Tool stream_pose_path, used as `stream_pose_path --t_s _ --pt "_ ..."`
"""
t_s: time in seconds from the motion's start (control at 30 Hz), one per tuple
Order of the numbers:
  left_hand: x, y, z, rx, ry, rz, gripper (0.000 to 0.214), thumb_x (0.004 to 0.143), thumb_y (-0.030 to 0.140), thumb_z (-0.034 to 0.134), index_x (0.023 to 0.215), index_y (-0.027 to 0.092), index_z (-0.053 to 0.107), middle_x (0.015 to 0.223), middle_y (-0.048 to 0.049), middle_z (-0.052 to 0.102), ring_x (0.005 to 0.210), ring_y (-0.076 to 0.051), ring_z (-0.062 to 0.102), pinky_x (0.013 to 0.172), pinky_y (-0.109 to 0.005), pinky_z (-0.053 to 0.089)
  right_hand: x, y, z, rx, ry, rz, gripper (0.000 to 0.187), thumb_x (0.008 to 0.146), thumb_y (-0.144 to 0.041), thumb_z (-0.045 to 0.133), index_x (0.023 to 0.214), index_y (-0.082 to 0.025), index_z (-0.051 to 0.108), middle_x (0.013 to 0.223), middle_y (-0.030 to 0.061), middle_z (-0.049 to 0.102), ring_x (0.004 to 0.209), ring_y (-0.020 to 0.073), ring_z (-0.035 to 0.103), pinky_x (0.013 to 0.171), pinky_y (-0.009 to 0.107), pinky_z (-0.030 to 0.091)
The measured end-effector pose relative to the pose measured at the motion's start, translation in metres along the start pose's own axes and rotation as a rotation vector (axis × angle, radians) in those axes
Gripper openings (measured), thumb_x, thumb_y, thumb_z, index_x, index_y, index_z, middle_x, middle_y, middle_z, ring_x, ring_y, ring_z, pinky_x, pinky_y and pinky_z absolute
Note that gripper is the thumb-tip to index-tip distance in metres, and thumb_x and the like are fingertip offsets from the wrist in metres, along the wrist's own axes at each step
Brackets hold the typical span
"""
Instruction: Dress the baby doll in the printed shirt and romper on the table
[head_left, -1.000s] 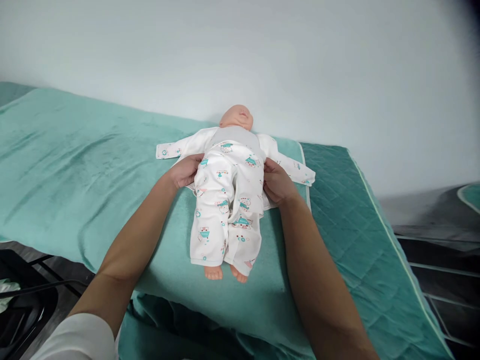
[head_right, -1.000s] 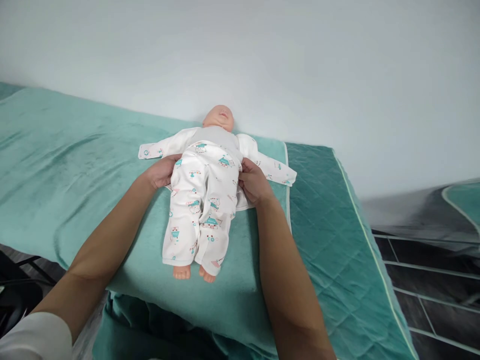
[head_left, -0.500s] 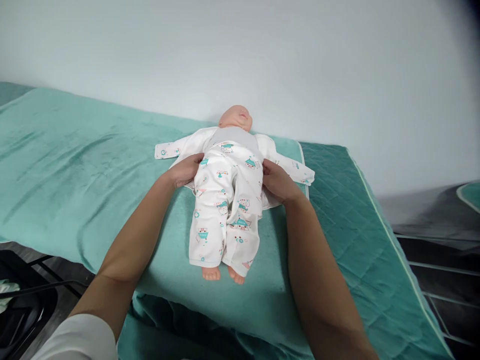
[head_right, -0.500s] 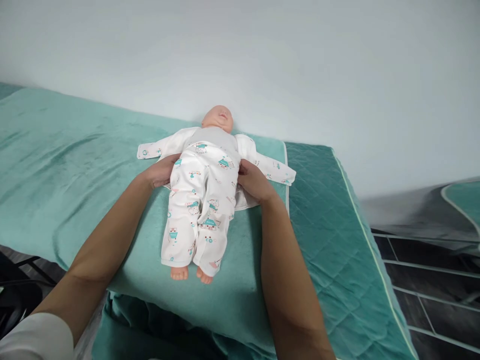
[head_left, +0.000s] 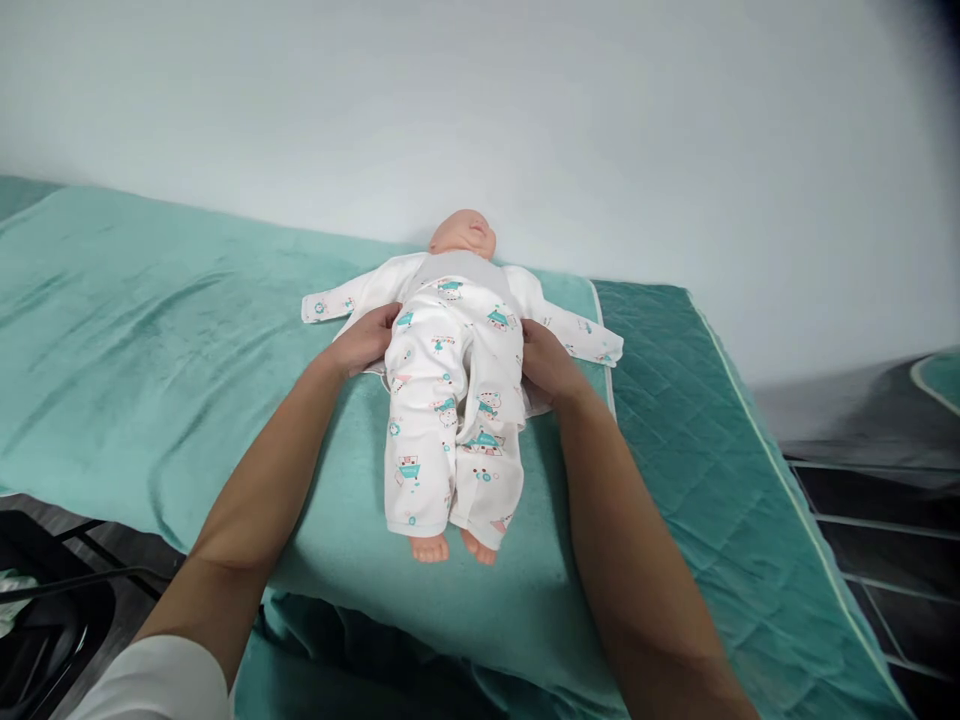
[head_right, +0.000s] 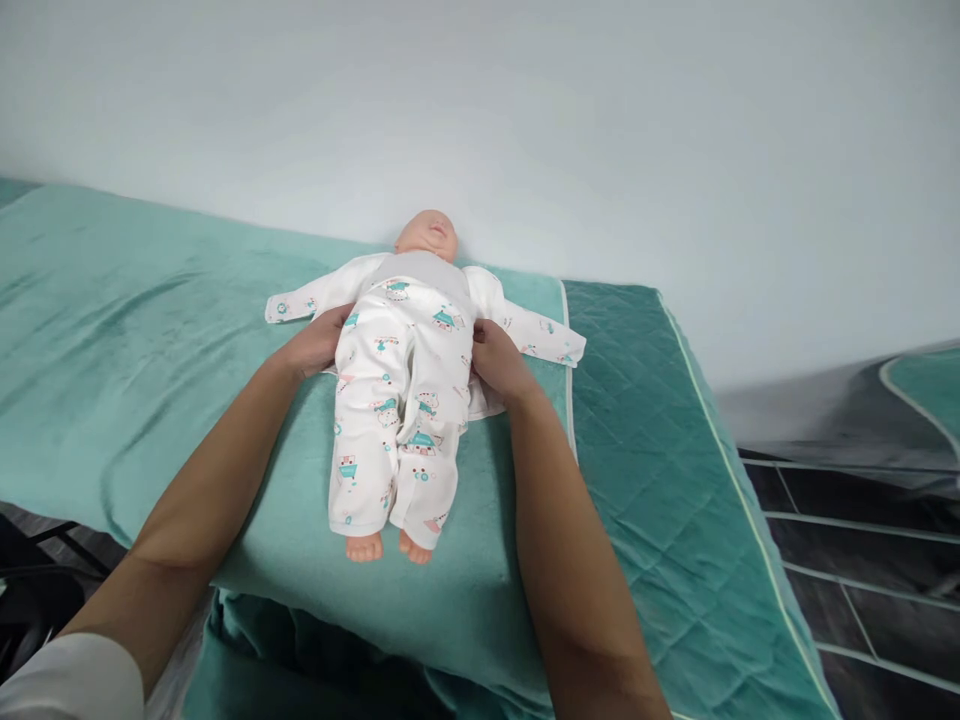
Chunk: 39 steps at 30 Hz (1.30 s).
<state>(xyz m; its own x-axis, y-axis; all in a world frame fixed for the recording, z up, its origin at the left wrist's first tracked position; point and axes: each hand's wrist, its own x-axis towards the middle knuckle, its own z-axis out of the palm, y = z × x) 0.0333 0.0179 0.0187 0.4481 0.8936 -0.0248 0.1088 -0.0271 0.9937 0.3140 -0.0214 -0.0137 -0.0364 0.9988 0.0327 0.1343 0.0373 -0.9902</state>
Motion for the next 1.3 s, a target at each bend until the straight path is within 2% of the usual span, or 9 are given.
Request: stream_pose_path --t_s 0.17,0.33,0.53,0.7,0.83,0.97,1.1,1.3 --pt "-0.005 0.011 -0.001 0.173 -0.047 0.045 0.04 0.074 0.031 0.077 0.111 0.017 0.074 0.115 -0.0088 0.077 0.117 -0.031 0.065 0.106 -0.041 0.05 0.0 0.002 -0.003 -0.026 0.005 -0.031 0.032 0.073 -0.033 0.081 0.104 -0.027 0.075 0.101 0.0023 0.079 0.111 0.0324 0.067 0.098 0.05 0.057" --pt "-0.007 0.011 -0.002 0.17 -0.043 0.031 0.039 0.073 0.031 0.078 0.109 0.017 0.075 0.113 -0.0092 0.077 0.121 -0.033 0.064 0.106 -0.042 0.051 -0.001 0.0 -0.002 -0.028 -0.041 -0.057 0.03 0.074 -0.033 0.08 0.103 -0.026 0.076 0.103 0.0015 0.078 0.109 0.0287 0.068 0.103 0.051 0.054" --pt "-0.006 0.01 -0.002 0.158 -0.054 0.04 0.041 0.072 0.032 0.08 0.11 0.018 0.074 0.119 -0.0095 0.076 0.125 -0.034 0.063 0.108 -0.04 0.05 -0.004 -0.004 0.01 0.111 -0.025 -0.07 0.034 0.069 -0.031 0.084 0.102 -0.026 0.075 0.109 0.0015 0.078 0.111 0.0285 0.069 0.103 0.049 0.055" --pt "-0.005 0.009 0.001 0.05 -0.003 -0.067 0.039 0.073 0.032 0.082 0.108 0.017 0.074 0.112 -0.011 0.077 0.118 -0.034 0.067 0.098 -0.04 0.055 -0.002 -0.003 0.014 0.195 -0.018 -0.161 0.037 0.072 -0.027 0.083 0.108 -0.028 0.076 0.117 0.0011 0.077 0.116 0.0275 0.068 0.109 0.049 0.052" --pt "-0.004 0.004 0.004 -0.153 0.048 -0.165 0.046 0.071 0.03 0.083 0.114 0.017 0.072 0.11 -0.0109 0.078 0.106 -0.032 0.072 0.088 -0.041 0.059 0.0 -0.002 0.015 0.234 0.01 -0.144 0.038 0.071 -0.03 0.084 0.108 -0.028 0.076 0.117 0.0022 0.078 0.12 0.0296 0.067 0.106 0.051 0.055" --pt "-0.003 -0.001 0.004 -0.227 0.072 -0.125 0.056 0.066 0.028 0.085 0.119 0.017 0.07 0.112 -0.0108 0.078 0.11 -0.032 0.071 0.095 -0.044 0.059 0.001 -0.001 0.017 0.297 0.024 -0.131 0.038 0.07 -0.031 0.084 0.108 -0.028 0.076 0.117 0.0021 0.078 0.122 0.0302 0.067 0.104 0.05 0.056" --pt "-0.004 0.0 0.005 -0.246 0.033 -0.069 0.066 0.063 0.027 0.087 0.126 0.017 0.068 0.118 -0.0114 0.078 0.116 -0.033 0.07 0.104 -0.049 0.055 0.001 0.0 0.016 0.289 0.032 -0.15 0.038 0.071 -0.031 0.083 0.107 -0.027 0.076 0.119 0.002 0.078 0.121 0.0291 0.067 0.105 0.048 0.055" --pt "-0.003 -0.002 0.008 -0.227 0.043 -0.025 0.063 0.065 0.033 0.087 0.124 0.016 0.07 0.121 -0.0134 0.077 0.12 -0.035 0.068 0.109 -0.054 0.052 0.004 0.006 0.014 0.224 0.076 -0.11 0.033 0.071 -0.035 0.082 0.102 -0.025 0.077 0.108 0.0023 0.08 0.11 0.0289 0.07 0.096 0.046 0.059"
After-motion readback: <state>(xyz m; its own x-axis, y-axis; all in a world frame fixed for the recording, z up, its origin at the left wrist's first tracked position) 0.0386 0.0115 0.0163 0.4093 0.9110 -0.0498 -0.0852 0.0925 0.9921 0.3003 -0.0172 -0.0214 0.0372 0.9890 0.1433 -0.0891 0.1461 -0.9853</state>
